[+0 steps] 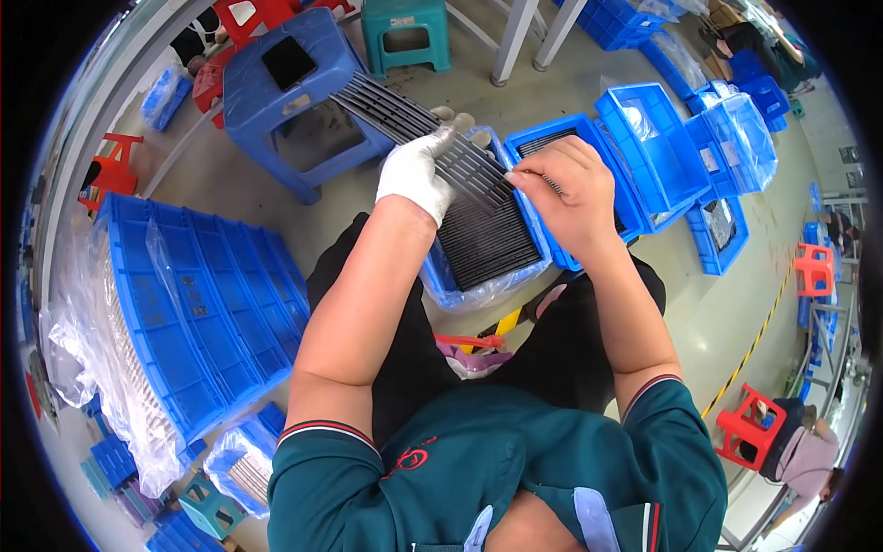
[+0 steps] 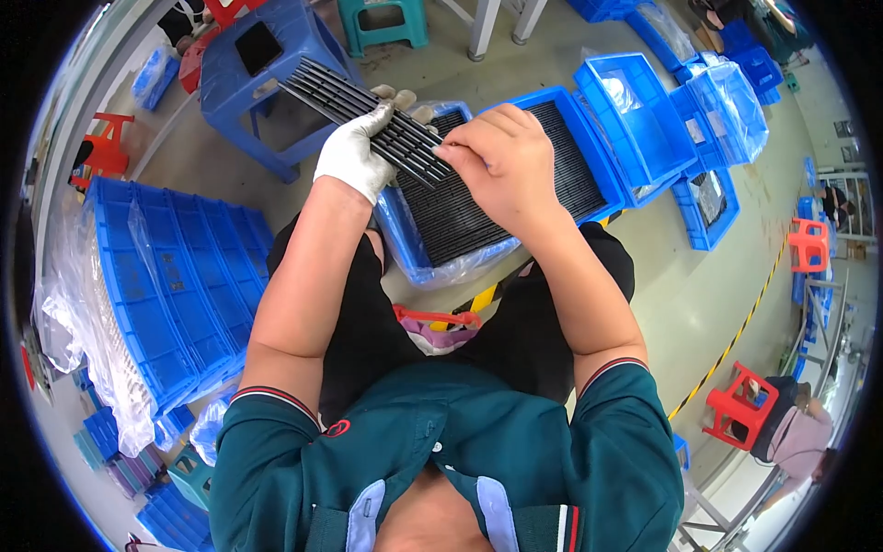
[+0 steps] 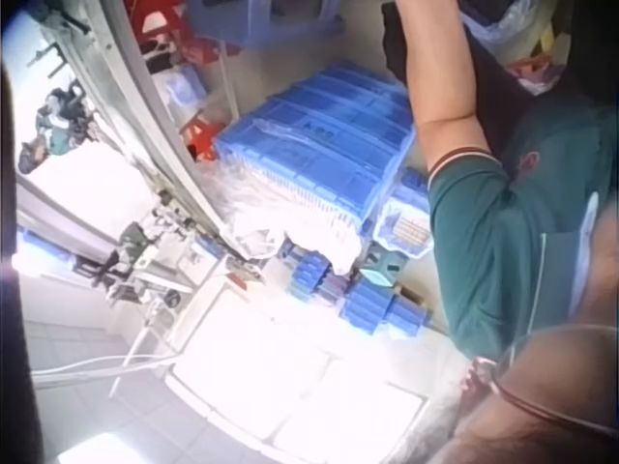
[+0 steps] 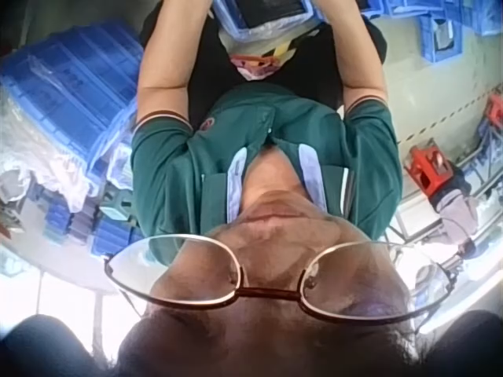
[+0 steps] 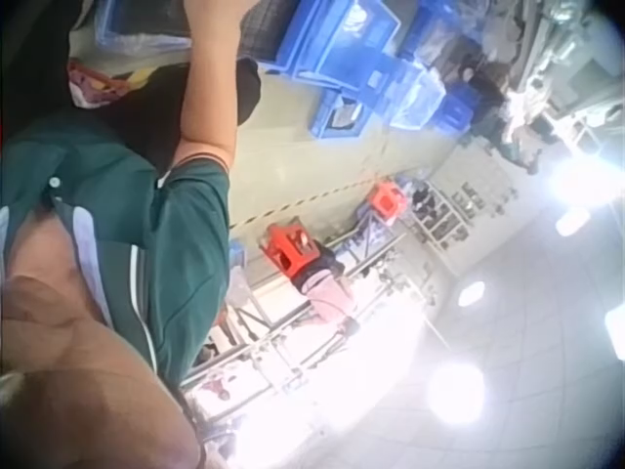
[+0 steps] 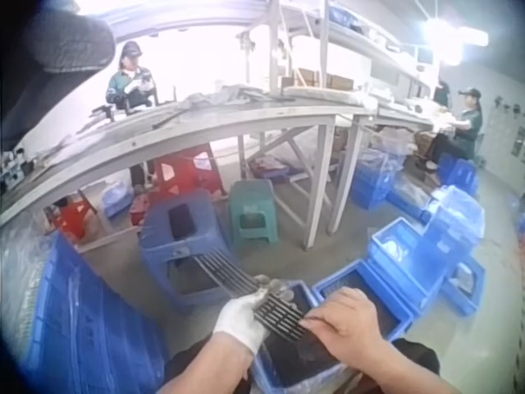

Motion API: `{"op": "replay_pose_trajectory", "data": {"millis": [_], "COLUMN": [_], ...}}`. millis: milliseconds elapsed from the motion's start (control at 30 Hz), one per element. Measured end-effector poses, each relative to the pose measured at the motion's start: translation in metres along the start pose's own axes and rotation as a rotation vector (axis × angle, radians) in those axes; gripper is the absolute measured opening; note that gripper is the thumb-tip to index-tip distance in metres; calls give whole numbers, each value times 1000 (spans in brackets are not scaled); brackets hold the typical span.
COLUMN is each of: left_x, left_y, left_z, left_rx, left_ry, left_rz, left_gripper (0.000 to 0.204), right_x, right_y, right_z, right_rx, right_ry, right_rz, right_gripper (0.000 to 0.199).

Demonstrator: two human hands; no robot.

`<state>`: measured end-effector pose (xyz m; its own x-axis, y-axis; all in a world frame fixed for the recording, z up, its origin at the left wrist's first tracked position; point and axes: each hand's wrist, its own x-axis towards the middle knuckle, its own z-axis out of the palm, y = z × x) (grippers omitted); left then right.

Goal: The recorder is sorting and inspecting small metal pins or rods by moving them between blue industrial storage bins.

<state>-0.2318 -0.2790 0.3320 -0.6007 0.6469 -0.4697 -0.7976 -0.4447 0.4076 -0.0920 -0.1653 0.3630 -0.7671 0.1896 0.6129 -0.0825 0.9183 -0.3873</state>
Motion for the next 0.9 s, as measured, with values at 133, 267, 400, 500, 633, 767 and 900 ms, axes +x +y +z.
{"op": "replay_pose_trajectory", "data": {"millis": [133,267,400,500,633,767,900], "left_x": [-2,-2,2,1,4,2,3], "left_y": [1,1,1,1,2,3,2], "left_z": [1,5,0,3,-1,1,0], "left_rx": [-26,25,-5,1,-1,12,3], "left_ry": [-70,-16,-71,-101,-88,-89,-104], "left_rz": [-19,5,-31,-52,-33,-35,-32], "left_gripper": [15,16,14,15,17,18,18], "right_x": [-5,-5,-1,-1,1,0,-1], "right_y": [8,10,9,8,3,1,1], "right_z": [7,6,1,3,-2,-6,0], "right_rx": [128,126,104,55,46,171,176], "right_ry": [-17,-51,-143,-157,-63,-14,-69], "right_rz": [144,142,80,-35,60,164,175], "right_gripper": [10,10,9,10,11,11,10]}}
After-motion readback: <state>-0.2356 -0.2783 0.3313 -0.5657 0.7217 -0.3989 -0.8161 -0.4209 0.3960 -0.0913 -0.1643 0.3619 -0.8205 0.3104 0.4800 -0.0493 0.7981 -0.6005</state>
